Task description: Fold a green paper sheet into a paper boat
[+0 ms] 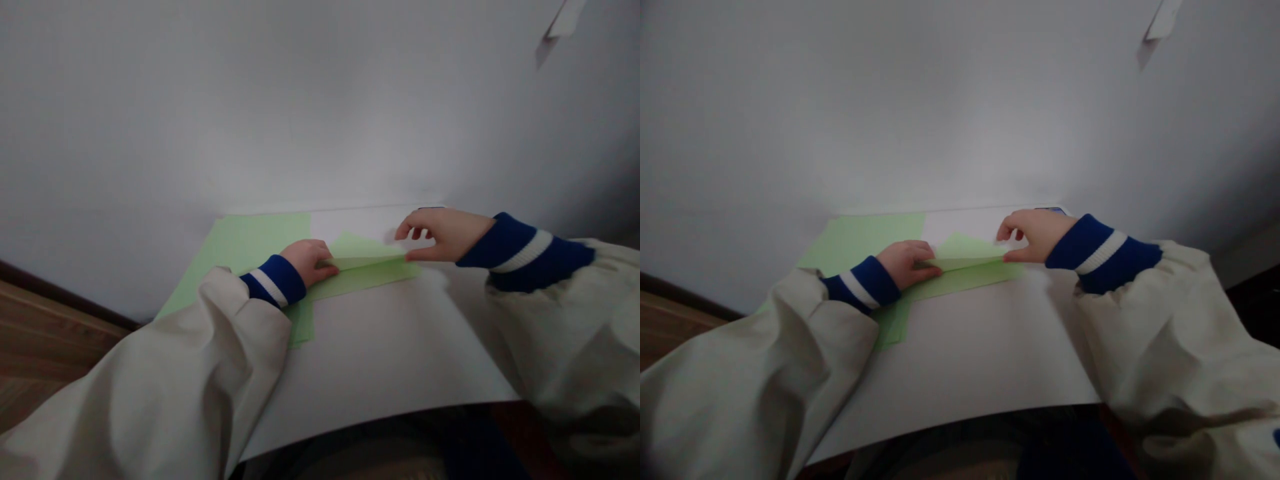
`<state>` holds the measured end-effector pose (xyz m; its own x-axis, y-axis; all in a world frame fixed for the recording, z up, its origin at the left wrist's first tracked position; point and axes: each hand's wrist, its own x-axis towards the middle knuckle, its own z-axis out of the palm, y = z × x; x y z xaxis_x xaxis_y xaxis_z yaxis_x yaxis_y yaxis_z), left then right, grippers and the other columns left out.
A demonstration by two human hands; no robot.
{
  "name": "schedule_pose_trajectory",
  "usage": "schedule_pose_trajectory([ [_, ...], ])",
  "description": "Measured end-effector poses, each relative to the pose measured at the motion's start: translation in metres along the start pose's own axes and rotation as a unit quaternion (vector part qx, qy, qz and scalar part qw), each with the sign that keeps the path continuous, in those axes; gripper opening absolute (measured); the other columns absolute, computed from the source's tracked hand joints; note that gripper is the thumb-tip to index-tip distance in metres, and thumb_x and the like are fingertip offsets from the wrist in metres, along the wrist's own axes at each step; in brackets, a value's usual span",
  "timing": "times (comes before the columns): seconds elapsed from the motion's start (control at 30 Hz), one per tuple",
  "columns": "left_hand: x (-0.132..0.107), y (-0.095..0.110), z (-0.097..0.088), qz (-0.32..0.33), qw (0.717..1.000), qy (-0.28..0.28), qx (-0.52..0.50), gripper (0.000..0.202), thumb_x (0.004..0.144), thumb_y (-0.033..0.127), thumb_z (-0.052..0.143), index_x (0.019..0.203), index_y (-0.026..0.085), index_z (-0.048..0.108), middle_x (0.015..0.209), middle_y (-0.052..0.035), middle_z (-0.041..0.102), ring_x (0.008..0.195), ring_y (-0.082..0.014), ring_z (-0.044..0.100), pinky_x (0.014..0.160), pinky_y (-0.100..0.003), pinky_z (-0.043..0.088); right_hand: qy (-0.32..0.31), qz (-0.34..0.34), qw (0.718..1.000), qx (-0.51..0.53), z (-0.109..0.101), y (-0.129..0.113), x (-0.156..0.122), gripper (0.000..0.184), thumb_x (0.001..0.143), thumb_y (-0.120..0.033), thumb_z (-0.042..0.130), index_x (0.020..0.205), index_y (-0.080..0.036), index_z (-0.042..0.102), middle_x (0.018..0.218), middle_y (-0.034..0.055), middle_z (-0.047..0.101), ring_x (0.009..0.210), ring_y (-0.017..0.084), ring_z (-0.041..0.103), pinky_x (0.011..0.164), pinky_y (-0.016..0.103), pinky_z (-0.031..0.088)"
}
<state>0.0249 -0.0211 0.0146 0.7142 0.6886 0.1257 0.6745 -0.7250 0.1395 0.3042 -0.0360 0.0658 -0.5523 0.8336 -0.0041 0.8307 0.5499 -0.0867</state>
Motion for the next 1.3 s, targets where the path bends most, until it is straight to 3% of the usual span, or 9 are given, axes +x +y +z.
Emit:
schedule_pose_trajectory([
  [0.1,0.001,0.001,-0.004,0.020,1.000,0.011,-0.011,0.023,0.082,0.033,0.055,0.070,0.016,0.066,0.077,-0.0037,0.061,0.075,-0.0141,0.056,0.072,-0.025,0.043,0.010,-0.065,0.998,-0.013,0.002,-0.031,0.006,0.032,0.077,-0.040,0.054,0.102,-0.021,0.062,0.101,0.0070,0.066,0.090,0.020,0.059,0.077,0.031,0.042],
  [0.27,0.003,0.010,-0.013,0.031,0.999,0.019,-0.016,0.023,0.081,0.033,0.055,0.070,0.016,0.066,0.077,-0.0044,0.062,0.074,-0.0143,0.055,0.073,-0.025,0.043,0.000,-0.034,0.997,-0.066,0.012,-0.055,0.019,0.027,0.082,-0.035,0.046,0.097,-0.022,0.064,0.096,0.0079,0.066,0.087,0.021,0.059,0.073,0.030,0.041],
  [0.5,0.003,0.022,-0.018,-0.099,0.995,0.008,0.021,0.033,0.078,0.045,0.055,0.083,0.014,0.067,0.078,-0.0052,0.063,0.071,-0.0163,0.055,0.065,-0.026,0.040,0.017,0.001,0.997,-0.081,0.016,-0.049,0.026,0.033,0.083,-0.045,0.044,0.083,-0.020,0.065,0.091,0.0080,0.067,0.084,0.020,0.059,0.070,0.030,0.039],
  [0.63,0.003,0.023,-0.019,-0.141,0.990,0.007,-0.001,0.038,0.076,0.051,0.054,0.082,0.016,0.068,0.076,-0.0044,0.064,0.069,-0.0168,0.056,0.061,-0.026,0.039,0.010,0.008,0.997,-0.075,0.017,-0.048,0.028,0.033,0.083,-0.046,0.044,0.082,-0.021,0.065,0.089,0.0073,0.067,0.082,0.020,0.059,0.069,0.029,0.039],
  [0.87,0.004,0.025,-0.024,-0.159,0.987,-0.007,0.004,0.037,0.075,0.052,0.054,0.083,0.018,0.068,0.071,-0.0031,0.064,0.064,-0.0159,0.054,0.058,-0.026,0.036,0.020,0.012,0.999,-0.044,0.022,-0.046,0.030,0.030,0.081,-0.042,0.047,0.086,-0.019,0.064,0.090,0.0077,0.066,0.083,0.019,0.058,0.070,0.029,0.039],
  [1.3,0.008,0.020,-0.033,-0.190,0.977,-0.090,0.024,0.034,0.069,0.042,0.061,0.092,0.019,0.069,0.061,-0.0008,0.060,0.057,-0.0154,0.052,0.053,-0.025,0.035,0.040,0.015,0.999,-0.030,0.035,-0.035,0.028,0.033,0.081,-0.044,0.048,0.089,-0.017,0.064,0.093,0.0091,0.066,0.086,0.020,0.058,0.073,0.029,0.041],
])
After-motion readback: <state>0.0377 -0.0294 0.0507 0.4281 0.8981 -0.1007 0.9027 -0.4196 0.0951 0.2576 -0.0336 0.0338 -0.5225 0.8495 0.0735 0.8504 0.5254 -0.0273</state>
